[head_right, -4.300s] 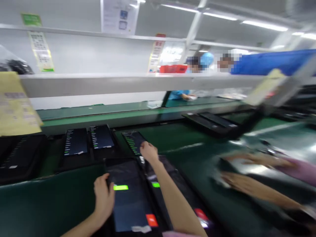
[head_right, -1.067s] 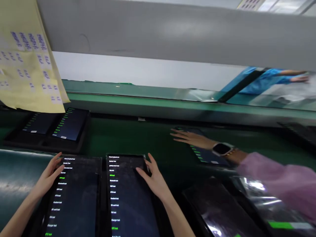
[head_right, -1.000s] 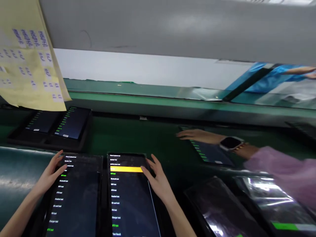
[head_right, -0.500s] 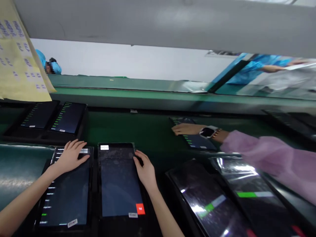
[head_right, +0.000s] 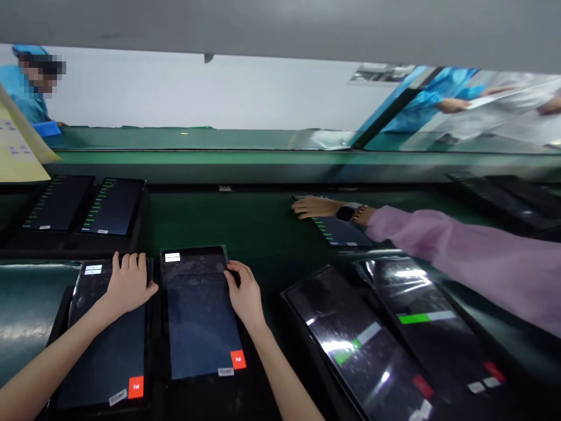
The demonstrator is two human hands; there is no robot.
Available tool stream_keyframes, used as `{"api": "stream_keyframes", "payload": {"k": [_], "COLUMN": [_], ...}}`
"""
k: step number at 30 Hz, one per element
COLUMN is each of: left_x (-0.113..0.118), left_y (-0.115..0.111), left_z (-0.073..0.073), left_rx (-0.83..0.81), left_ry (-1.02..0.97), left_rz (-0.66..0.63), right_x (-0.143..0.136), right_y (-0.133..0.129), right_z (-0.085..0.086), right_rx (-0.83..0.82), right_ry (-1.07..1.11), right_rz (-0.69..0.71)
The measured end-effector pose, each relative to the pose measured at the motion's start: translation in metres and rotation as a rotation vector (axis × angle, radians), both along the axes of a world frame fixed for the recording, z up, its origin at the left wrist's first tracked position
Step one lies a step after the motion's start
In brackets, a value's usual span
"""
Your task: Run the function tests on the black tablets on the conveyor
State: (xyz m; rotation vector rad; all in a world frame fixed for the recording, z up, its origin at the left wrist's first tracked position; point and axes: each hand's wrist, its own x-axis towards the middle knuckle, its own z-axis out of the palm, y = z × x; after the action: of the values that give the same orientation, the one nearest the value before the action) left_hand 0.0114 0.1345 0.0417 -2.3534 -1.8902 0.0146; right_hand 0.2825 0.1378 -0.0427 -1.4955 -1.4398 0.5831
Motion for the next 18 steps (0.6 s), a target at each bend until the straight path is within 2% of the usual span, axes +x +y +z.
{"api": "stream_keyframes", "payload": {"k": [11,18], "left_x": [0.004,-0.006], "left_y": [0.007,0.01], "left_z": [-0.004,-0.003], "left_rx": [0.079,0.142], "left_ry": [0.078,0.09], "left_rz": [0.009,-0.04], "right_x": [-0.001,-0.003], "right_y": [0.009,0.018], "right_z": [-0.008,-0.01], "right_rx": [0.026,0.08], "right_ry": [-0.053,-0.057], "right_rz": [0.056,0.003]}}
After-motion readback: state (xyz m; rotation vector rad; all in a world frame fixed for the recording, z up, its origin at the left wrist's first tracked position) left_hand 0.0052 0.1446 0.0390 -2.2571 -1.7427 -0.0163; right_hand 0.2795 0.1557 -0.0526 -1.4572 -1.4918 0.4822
